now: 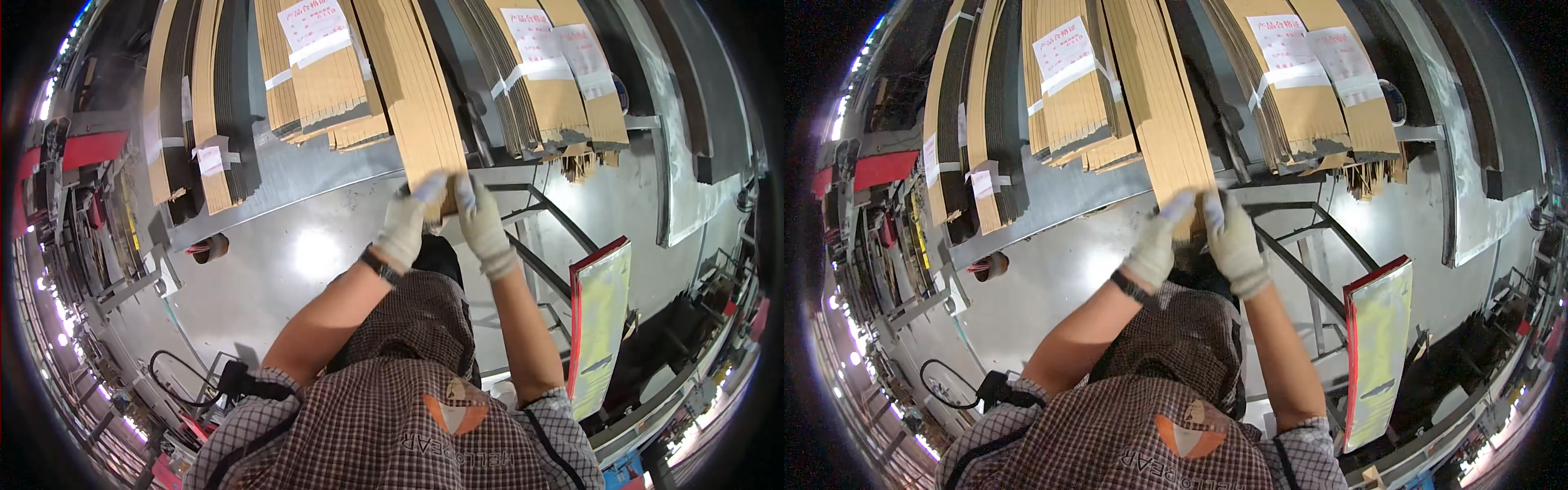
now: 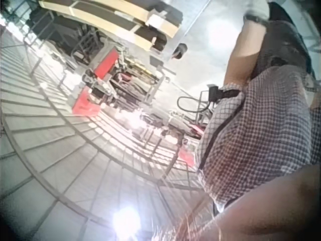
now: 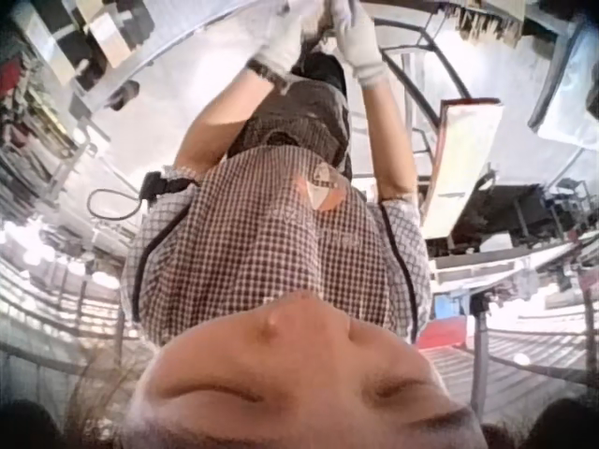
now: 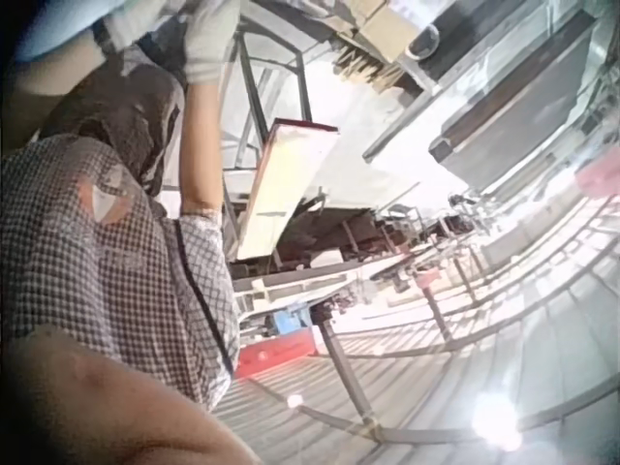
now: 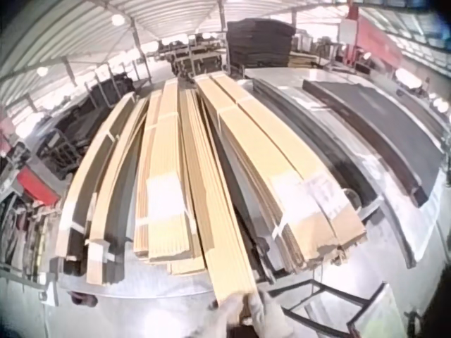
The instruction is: Manually wrapping and taping long pieces of cardboard, including attaching product labels.
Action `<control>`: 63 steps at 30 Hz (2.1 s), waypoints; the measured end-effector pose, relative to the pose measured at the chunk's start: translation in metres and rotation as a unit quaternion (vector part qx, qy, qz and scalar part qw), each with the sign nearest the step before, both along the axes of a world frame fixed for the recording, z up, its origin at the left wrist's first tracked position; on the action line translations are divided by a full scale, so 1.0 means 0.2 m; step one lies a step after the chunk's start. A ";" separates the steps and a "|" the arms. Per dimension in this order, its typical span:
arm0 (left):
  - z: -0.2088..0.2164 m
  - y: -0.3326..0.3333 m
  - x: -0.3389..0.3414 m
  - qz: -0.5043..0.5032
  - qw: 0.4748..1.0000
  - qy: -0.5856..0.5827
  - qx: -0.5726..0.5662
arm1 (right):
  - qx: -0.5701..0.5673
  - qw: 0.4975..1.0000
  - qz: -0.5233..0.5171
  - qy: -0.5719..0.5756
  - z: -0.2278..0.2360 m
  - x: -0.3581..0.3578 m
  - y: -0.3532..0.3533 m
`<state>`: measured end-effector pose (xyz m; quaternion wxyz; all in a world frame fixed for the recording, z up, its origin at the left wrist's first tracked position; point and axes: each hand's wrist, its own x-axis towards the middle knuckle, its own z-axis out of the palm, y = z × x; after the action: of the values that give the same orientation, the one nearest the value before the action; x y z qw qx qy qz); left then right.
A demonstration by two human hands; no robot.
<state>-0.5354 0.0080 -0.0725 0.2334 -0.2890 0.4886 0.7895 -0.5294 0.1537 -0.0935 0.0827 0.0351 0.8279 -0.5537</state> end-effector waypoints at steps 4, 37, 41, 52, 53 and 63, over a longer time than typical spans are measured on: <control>0.05 0.01 0.17 -0.018 1.000 -0.016 -0.005 | -0.132 0.978 -0.018 -0.161 0.08 0.21 0.05; 0.03 -0.03 0.48 -0.094 0.996 0.005 0.014 | -0.154 0.965 -0.048 -0.207 0.18 0.24 0.11; 0.08 -0.03 0.50 -0.079 0.995 -0.007 0.054 | -0.232 0.948 -0.001 -0.218 0.17 0.26 -0.06; 0.03 -0.14 0.50 -0.071 0.996 0.001 0.053 | -0.123 0.969 0.087 -0.194 0.17 0.69 0.16; -0.04 -0.13 0.50 -0.072 0.996 0.004 0.058 | -0.083 0.975 0.123 -0.168 0.12 0.94 0.26; -0.13 -0.12 0.33 -0.120 0.990 0.076 0.016 | -0.096 0.958 -0.048 -0.264 0.15 1.12 -0.10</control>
<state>-0.4691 -0.0157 -0.0979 0.2934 -0.1633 0.5236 0.7830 -0.3054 0.1344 -0.0638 0.2742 0.2119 0.7166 -0.6053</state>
